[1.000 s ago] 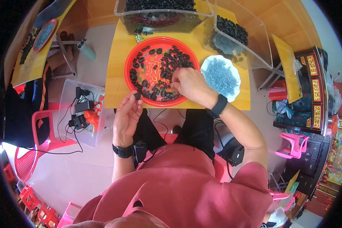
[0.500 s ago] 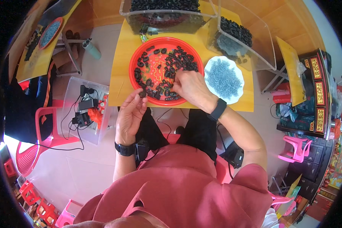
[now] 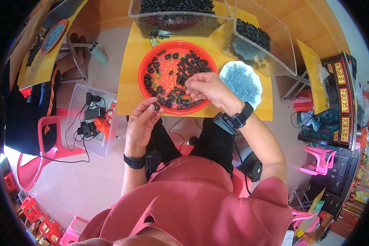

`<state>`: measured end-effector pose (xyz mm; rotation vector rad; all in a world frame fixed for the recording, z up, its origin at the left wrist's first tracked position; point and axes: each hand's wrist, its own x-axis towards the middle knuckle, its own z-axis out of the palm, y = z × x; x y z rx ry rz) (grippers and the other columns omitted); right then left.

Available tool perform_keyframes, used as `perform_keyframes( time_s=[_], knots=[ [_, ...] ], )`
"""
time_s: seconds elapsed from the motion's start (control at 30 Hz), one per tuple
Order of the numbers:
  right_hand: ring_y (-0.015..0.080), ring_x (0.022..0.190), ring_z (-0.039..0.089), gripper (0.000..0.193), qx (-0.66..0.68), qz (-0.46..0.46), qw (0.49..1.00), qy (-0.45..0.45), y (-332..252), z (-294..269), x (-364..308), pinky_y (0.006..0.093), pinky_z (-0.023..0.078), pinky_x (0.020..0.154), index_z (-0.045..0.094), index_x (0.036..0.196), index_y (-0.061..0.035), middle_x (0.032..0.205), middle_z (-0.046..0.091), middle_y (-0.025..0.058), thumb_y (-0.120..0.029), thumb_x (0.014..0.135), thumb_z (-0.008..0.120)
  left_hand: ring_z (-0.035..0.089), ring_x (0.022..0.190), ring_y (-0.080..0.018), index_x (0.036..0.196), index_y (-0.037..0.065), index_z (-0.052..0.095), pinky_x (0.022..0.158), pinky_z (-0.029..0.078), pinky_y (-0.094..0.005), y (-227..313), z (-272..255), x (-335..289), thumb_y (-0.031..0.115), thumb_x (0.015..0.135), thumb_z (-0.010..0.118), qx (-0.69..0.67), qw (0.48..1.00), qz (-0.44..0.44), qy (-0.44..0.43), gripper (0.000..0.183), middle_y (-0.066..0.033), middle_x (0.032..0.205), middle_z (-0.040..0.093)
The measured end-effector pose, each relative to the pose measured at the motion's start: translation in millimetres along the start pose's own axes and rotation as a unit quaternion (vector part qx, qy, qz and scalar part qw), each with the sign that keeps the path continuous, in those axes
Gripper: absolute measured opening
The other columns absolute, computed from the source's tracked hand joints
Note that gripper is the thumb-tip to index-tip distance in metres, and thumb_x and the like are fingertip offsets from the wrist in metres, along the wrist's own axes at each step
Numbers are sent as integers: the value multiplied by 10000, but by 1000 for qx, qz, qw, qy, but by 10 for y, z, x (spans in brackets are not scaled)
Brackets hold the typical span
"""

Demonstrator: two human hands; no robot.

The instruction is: The person assembles small plastic components by picking pieces from a tray and connecting them together by hand.

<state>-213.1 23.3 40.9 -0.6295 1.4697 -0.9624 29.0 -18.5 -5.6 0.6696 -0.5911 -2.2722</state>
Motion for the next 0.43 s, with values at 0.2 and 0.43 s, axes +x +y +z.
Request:
perform_keyframes(
  time_s=[0.2, 0.43],
  knots=[
    [95, 747, 654, 228, 21, -11, 999, -47, -75, 202, -124, 211, 545, 689, 623, 1090, 18, 920, 686, 87, -94, 891, 632, 607, 814, -88, 1108, -8, 608, 764, 479, -215, -56, 68, -27, 64, 917, 587, 133, 991, 18, 4, 205, -49, 969, 649],
    [118, 783, 657, 247, -56, -39, 994, -85, -81, 505, -219, 236, 539, 722, 574, 1149, 20, 942, 685, 108, -39, 910, 580, 598, 797, -79, 1105, 31, 614, 743, 468, -209, -131, 163, -56, 66, 924, 577, 239, 968, 68, 17, 188, -27, 945, 639]
  ],
)
